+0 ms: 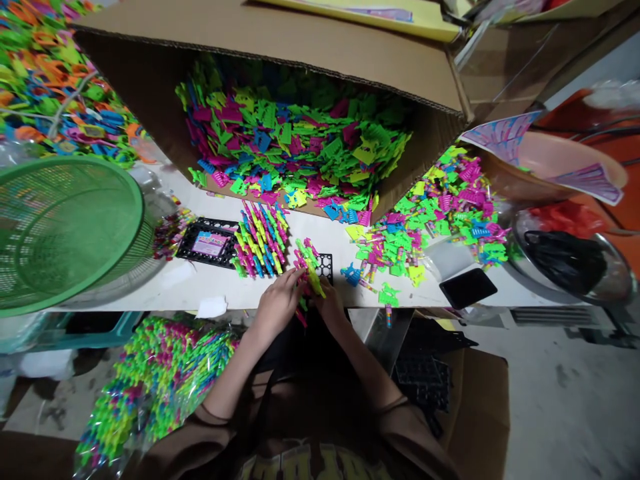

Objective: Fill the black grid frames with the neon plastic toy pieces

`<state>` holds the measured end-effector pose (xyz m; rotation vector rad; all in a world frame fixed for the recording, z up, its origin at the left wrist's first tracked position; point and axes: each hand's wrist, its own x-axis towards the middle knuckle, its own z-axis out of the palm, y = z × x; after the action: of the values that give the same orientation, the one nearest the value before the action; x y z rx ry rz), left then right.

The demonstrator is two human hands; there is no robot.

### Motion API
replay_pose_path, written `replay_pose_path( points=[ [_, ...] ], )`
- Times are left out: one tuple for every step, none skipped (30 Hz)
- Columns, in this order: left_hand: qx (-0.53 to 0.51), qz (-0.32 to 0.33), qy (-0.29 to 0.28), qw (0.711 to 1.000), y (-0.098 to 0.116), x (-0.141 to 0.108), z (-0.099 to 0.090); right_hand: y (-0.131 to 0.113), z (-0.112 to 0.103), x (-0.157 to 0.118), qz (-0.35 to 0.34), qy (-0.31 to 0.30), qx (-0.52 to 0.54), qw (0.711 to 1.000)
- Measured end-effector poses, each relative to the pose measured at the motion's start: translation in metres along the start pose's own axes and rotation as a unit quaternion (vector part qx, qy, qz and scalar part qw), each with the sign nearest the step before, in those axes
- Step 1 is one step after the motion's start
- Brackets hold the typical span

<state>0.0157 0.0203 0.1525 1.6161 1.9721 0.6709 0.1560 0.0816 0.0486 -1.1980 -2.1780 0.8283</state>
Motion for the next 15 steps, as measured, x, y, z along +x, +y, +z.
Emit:
replay_pose_path(
  points=[
    [-0.003, 0.001, -0.001, 1.0, 0.0004, 0.0, -0.0009, -0.0002, 0.0011, 0.0009, 0.007, -0.007, -0.007, 1.0],
    [-0.006, 0.004, 0.0, 1.0, 0.0005, 0.0, -0.0017, -0.0005, 0.0022, 0.0019, 0.014, -0.014, -0.015, 1.0],
    [-0.009, 0.008, 0.004, 1.0, 0.0003, 0.0001, -0.0024, -0.0008, 0.0031, 0.0029, 0.021, -0.022, -0.023, 0.999],
    [-0.011, 0.011, 0.009, 1.0, -0.0002, 0.0002, -0.0029, -0.001, 0.0038, 0.0038, 0.025, -0.027, -0.03, 0.999],
    [-0.013, 0.014, 0.012, 1.0, -0.001, 0.0002, -0.0032, -0.0012, 0.0043, 0.0046, 0.027, -0.028, -0.037, 0.999],
    [-0.013, 0.016, 0.013, 1.0, -0.002, 0.0001, -0.0032, -0.0014, 0.0045, 0.0052, 0.028, -0.027, -0.043, 0.998],
    [-0.013, 0.017, 0.012, 1.0, -0.003, 0.0, -0.003, -0.0017, 0.0044, 0.0056, 0.026, -0.025, -0.047, 0.998],
    [-0.012, 0.017, 0.01, 1.0, -0.004, -0.0001, -0.0027, -0.002, 0.0041, 0.0059, 0.021, -0.022, -0.049, 0.998],
    [-0.012, 0.016, 0.007, 1.0, -0.0049, -0.0002, -0.0023, -0.0024, 0.0037, 0.0062, 0.016, -0.018, -0.05, 0.998],
    [-0.014, 0.015, 0.005, 1.0, -0.0055, -0.0004, -0.0018, -0.0029, 0.0031, 0.0065, 0.011, -0.016, -0.05, 0.999],
    [-0.017, 0.014, 0.005, 1.0, -0.0059, -0.0005, -0.0014, -0.0035, 0.0026, 0.0067, 0.006, -0.016, -0.047, 0.999],
    [-0.023, 0.012, 0.005, 1.0, -0.006, -0.0007, -0.0011, -0.0042, 0.0021, 0.007, 0.003, -0.019, -0.042, 0.999],
    [-0.03, 0.011, 0.006, 0.999, -0.0059, -0.0009, -0.0009, -0.0048, 0.0014, 0.0073, 0.002, -0.024, -0.036, 0.999],
    [-0.037, 0.008, 0.007, 0.999, -0.0055, -0.0012, -0.0009, -0.0051, 0.0005, 0.0074, 0.0, -0.029, -0.029, 0.999],
    [-0.045, 0.004, 0.008, 0.999, -0.0051, -0.0018, -0.0011, -0.0051, -0.0011, 0.0074, -0.003, -0.032, -0.02, 0.999]
  ],
)
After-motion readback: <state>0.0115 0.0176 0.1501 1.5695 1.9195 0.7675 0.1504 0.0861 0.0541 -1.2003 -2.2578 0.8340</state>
